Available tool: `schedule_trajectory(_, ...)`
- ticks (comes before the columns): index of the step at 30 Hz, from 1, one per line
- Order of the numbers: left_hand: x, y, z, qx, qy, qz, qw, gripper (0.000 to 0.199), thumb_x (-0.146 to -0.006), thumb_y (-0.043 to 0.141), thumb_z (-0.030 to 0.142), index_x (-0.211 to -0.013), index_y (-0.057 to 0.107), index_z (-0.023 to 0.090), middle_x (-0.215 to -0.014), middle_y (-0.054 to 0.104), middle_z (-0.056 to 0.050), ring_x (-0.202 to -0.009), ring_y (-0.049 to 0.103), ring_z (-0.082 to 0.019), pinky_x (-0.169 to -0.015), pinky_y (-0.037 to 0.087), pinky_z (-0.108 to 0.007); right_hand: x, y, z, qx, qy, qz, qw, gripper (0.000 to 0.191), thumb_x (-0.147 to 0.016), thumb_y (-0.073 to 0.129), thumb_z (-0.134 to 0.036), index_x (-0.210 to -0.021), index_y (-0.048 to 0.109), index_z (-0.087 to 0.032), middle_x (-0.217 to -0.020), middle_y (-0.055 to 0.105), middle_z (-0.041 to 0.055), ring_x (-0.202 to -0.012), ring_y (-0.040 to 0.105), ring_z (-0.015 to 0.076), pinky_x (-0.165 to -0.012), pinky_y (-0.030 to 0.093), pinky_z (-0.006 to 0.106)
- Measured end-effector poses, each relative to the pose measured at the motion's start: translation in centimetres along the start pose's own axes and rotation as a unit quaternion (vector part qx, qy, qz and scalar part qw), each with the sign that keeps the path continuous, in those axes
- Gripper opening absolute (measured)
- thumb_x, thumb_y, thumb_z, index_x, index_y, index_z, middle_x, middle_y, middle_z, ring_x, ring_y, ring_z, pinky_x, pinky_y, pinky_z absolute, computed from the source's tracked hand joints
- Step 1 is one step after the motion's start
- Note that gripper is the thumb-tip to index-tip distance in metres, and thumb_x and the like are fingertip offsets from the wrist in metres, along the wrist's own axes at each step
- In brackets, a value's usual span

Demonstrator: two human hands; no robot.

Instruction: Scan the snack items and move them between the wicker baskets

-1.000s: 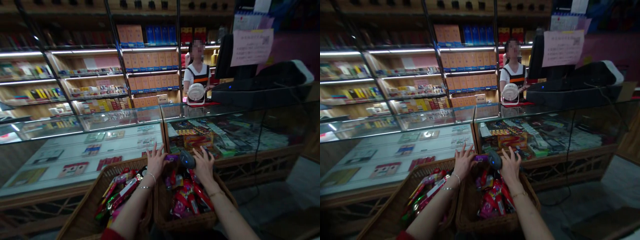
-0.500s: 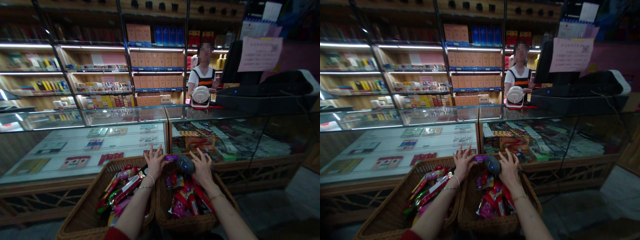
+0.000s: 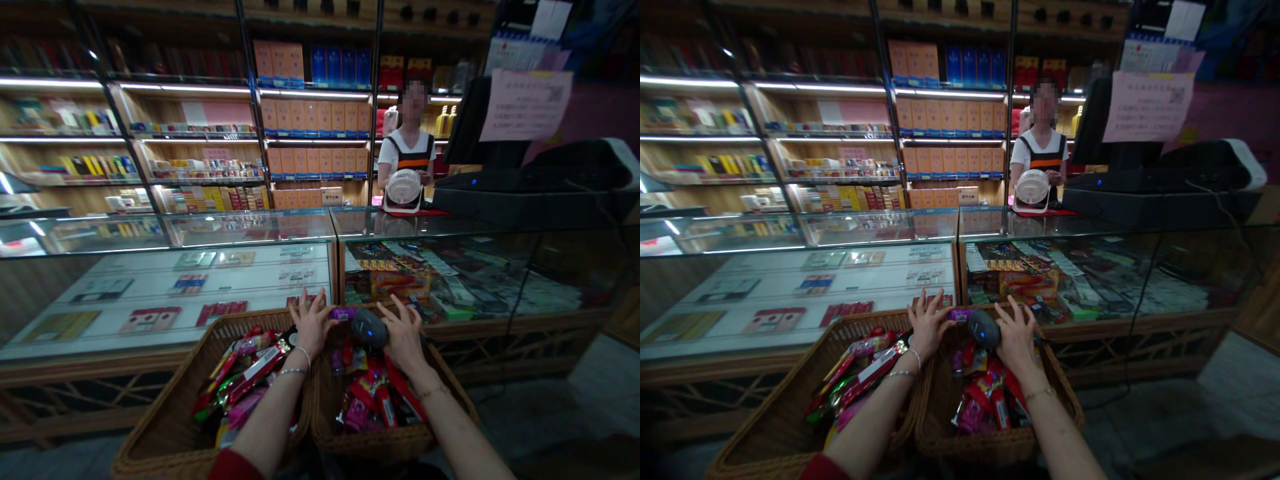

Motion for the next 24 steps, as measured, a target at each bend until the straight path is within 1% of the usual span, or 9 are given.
schedule_trajectory(8, 0.11, -0.06, 0.24, 0.004, -0.005, -0.012, 1.0, 0.035, -0.082, 0.069, 0.04, -0.117, 0.069, 0.043, -0.155, 0.043, 0.002, -0.149, 0.016, -0.041, -0.111, 0.014, -0.078, 0.12, 0.14, -0.21, 0.031, -0.018, -0.001, 0.999, 0.028, -0.066, 0.052, -0.007, -0.082, 0.069, -0.022, -0.13, 0.066, 0.0053, -0.141, 0.035, 0.0286, -0.112, 0.017, 0.053)
schedule_trajectory(17, 0.08, -0.01, 0.18, 0.0, -0.003, -0.009, 1.0, 0.036, -0.082, 0.069, 0.04, -0.118, 0.068, 0.043, -0.155, 0.043, 0.002, -0.149, 0.016, -0.041, -0.111, 0.013, -0.077, -0.05, -0.22, -0.38, -0.008, -0.007, -0.001, 1.0, 0.027, -0.068, 0.051, -0.006, -0.081, 0.069, -0.021, -0.129, 0.067, 0.0047, -0.14, 0.038, 0.0302, -0.111, 0.018, 0.055)
schedule_trajectory(21, 0.08, 0.09, 0.14, -0.001, -0.006, -0.011, 1.0, 0.035, -0.082, 0.068, 0.039, -0.117, 0.069, 0.042, -0.154, 0.045, 0.002, -0.149, 0.017, -0.04, -0.111, 0.014, -0.077, -0.02, -0.13, -0.34, 0.0, -0.005, -0.008, 1.0, 0.028, -0.068, 0.05, -0.006, -0.082, 0.068, -0.022, -0.129, 0.067, 0.0031, -0.141, 0.037, 0.0287, -0.112, 0.019, 0.054)
schedule_trajectory(24, 0.15, 0.25, 0.05, 0.001, -0.007, -0.016, 1.0, 0.031, -0.082, 0.068, 0.036, -0.113, 0.07, 0.04, -0.154, 0.045, 0.002, -0.149, 0.017, -0.04, -0.111, 0.014, -0.077, -0.02, -0.18, -0.3, 0.002, -0.005, -0.004, 1.0, 0.027, -0.068, 0.051, -0.006, -0.081, 0.068, -0.022, -0.128, 0.068, 0.003, -0.14, 0.038, 0.0284, -0.111, 0.02, 0.053)
Point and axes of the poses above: each hand's wrist, its own x-axis away from the middle knuckle, its own y-axis out of the palm, z = x × y, the point moved 7 cm from there along -x, towards the middle knuckle
